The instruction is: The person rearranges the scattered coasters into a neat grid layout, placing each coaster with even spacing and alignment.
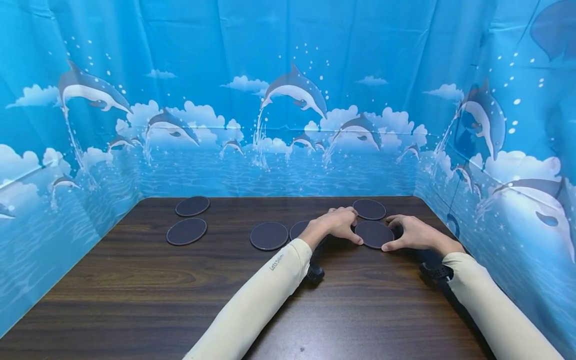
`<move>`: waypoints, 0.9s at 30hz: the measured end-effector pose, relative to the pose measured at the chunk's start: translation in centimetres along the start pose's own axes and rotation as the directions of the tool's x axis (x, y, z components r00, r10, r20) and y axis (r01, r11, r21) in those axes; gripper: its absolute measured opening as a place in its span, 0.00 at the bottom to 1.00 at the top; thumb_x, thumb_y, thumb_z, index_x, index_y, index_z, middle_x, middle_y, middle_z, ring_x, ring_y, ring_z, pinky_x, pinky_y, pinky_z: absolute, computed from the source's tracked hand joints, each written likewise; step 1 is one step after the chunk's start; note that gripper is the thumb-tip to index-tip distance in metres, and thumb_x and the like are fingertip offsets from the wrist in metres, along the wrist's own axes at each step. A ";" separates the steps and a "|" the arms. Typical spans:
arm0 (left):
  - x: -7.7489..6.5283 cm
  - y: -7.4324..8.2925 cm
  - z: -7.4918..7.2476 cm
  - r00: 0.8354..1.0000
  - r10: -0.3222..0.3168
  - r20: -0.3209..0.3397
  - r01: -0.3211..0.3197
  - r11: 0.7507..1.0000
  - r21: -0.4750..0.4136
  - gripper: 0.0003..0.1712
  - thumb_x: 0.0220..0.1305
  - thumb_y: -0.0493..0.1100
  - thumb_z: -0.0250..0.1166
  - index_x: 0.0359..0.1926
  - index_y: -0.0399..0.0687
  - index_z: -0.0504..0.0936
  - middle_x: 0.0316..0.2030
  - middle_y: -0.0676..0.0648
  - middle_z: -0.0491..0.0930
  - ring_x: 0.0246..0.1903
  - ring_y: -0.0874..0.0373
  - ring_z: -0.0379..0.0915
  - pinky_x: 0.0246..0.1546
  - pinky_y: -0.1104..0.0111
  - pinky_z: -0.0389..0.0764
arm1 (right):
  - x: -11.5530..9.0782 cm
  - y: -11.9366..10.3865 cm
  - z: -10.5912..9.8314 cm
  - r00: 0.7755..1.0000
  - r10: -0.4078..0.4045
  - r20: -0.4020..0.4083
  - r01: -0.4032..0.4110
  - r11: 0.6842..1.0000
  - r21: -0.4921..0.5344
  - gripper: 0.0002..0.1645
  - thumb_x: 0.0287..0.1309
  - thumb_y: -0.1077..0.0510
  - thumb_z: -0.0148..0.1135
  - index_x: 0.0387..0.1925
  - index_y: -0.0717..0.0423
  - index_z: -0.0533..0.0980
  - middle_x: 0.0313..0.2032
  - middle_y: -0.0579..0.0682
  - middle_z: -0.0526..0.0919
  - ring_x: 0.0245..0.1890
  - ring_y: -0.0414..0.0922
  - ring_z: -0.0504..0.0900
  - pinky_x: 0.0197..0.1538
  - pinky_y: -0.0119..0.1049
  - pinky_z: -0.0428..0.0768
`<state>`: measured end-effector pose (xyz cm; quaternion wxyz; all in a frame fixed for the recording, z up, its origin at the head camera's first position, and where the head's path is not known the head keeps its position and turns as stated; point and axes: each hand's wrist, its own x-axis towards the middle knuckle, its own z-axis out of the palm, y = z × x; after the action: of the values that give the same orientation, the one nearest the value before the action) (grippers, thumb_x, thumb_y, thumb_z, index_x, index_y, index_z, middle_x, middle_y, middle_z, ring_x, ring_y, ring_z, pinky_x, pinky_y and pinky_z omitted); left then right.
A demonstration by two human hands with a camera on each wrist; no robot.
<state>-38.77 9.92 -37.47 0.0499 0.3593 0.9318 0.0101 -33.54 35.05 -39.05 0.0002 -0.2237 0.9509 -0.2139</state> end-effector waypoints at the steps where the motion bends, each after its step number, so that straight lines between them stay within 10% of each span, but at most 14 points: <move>1: -0.1 0.0 0.1 1.000 0.003 -0.001 -0.003 1.000 0.000 0.26 0.59 0.72 0.68 0.31 0.56 0.83 0.58 0.53 0.73 0.49 0.55 0.72 0.54 0.57 0.70 | 0.0 0.0 0.1 1.000 0.000 0.000 0.000 1.000 0.002 0.47 0.52 0.39 0.77 0.60 0.71 0.76 0.64 0.71 0.72 0.65 0.71 0.66 0.58 0.69 0.69; 27: -1.2 -1.3 -0.5 0.999 0.036 0.018 -0.036 0.999 0.033 0.24 0.61 0.71 0.67 0.36 0.58 0.84 0.57 0.53 0.72 0.49 0.55 0.69 0.54 0.55 0.67 | 1.0 -0.9 0.8 1.000 -0.023 -0.014 0.022 1.000 -0.020 0.47 0.50 0.34 0.77 0.55 0.69 0.79 0.65 0.70 0.70 0.66 0.71 0.65 0.60 0.69 0.67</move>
<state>-38.79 8.16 -36.92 0.0517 0.3770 0.9247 -0.0076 -34.02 33.56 -39.31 -0.0112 -0.2328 0.9504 -0.2061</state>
